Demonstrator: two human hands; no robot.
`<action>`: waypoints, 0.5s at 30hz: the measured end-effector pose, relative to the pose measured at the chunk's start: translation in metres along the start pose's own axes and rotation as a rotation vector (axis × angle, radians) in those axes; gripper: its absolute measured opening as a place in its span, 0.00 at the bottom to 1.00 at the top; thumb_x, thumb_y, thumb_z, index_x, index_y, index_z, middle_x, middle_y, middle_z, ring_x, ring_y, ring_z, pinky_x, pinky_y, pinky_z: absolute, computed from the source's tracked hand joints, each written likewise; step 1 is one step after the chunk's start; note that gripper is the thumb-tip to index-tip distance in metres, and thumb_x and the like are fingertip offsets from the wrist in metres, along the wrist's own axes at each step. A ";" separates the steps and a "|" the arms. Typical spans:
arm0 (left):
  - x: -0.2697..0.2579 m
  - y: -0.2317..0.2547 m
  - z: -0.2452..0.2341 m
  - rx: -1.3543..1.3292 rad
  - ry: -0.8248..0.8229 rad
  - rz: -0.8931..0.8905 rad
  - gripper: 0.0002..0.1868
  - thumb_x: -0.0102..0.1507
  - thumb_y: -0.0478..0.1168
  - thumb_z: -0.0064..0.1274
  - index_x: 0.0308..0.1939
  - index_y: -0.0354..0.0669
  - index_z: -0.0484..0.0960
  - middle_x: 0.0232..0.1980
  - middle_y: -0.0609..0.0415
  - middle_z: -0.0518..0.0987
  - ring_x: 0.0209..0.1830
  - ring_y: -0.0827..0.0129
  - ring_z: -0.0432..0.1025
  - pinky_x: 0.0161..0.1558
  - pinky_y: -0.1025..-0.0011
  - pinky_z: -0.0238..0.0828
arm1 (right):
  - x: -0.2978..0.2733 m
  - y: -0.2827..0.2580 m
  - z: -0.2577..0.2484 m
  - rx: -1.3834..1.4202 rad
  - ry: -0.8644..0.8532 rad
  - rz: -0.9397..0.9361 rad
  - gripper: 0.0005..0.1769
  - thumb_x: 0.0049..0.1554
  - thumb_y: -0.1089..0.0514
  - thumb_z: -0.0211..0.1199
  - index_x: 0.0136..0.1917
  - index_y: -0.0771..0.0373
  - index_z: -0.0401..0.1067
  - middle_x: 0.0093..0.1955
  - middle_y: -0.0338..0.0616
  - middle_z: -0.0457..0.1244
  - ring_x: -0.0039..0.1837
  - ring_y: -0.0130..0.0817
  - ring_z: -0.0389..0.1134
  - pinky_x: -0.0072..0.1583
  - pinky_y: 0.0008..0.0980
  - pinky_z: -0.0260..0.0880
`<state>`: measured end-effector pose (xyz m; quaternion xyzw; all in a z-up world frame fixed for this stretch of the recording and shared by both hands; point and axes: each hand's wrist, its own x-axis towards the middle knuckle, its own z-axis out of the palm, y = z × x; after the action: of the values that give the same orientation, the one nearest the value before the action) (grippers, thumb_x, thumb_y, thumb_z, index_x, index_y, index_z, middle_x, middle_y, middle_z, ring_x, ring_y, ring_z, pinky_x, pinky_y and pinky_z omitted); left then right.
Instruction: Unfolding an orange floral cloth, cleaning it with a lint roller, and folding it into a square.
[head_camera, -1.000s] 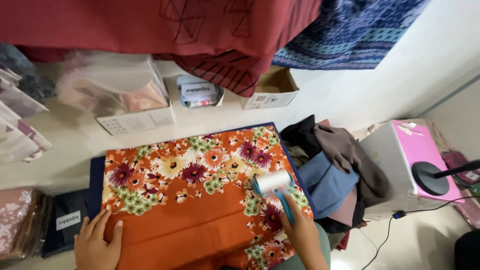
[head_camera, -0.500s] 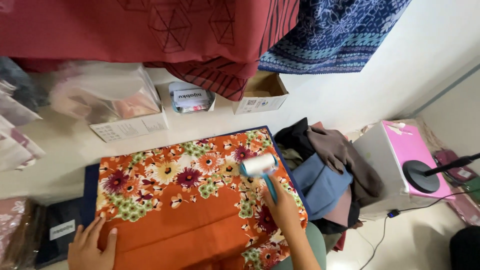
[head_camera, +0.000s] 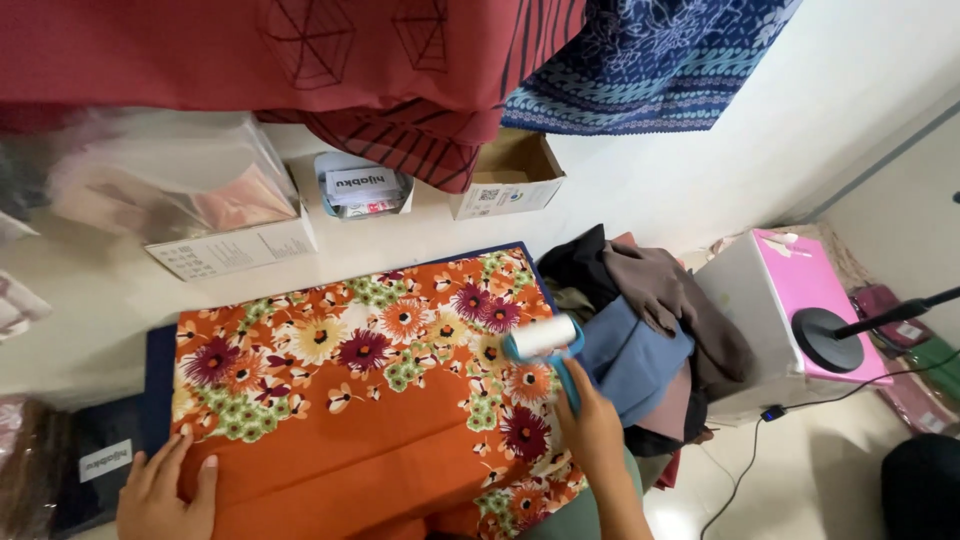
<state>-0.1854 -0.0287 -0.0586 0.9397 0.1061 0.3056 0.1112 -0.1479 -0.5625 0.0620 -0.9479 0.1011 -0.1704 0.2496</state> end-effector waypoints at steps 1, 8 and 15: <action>0.003 0.002 -0.002 0.005 0.008 -0.002 0.23 0.62 0.45 0.64 0.60 0.42 0.88 0.62 0.52 0.86 0.63 0.51 0.80 0.71 0.57 0.75 | 0.025 -0.001 0.015 0.007 0.001 -0.007 0.33 0.53 0.53 0.67 0.72 0.45 0.67 0.44 0.48 0.73 0.38 0.49 0.73 0.40 0.46 0.69; 0.007 0.008 -0.010 -0.043 -0.104 -0.075 0.27 0.62 0.51 0.56 0.64 0.49 0.82 0.66 0.57 0.81 0.69 0.50 0.73 0.70 0.58 0.69 | 0.151 -0.035 0.066 -0.005 -0.082 -0.055 0.31 0.58 0.47 0.58 0.74 0.45 0.63 0.45 0.52 0.72 0.41 0.55 0.72 0.44 0.50 0.69; -0.003 -0.083 0.125 -0.248 0.321 0.256 0.36 0.50 0.46 0.65 0.62 0.40 0.81 0.60 0.48 0.83 0.57 0.56 0.79 0.70 0.41 0.72 | 0.133 -0.022 0.018 0.371 0.068 -0.389 0.30 0.51 0.65 0.65 0.68 0.53 0.71 0.40 0.42 0.71 0.30 0.32 0.63 0.37 0.34 0.66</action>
<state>-0.1240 0.0312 -0.1815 0.8640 -0.0360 0.4734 0.1678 -0.0165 -0.5724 0.0943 -0.8812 -0.1077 -0.2625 0.3781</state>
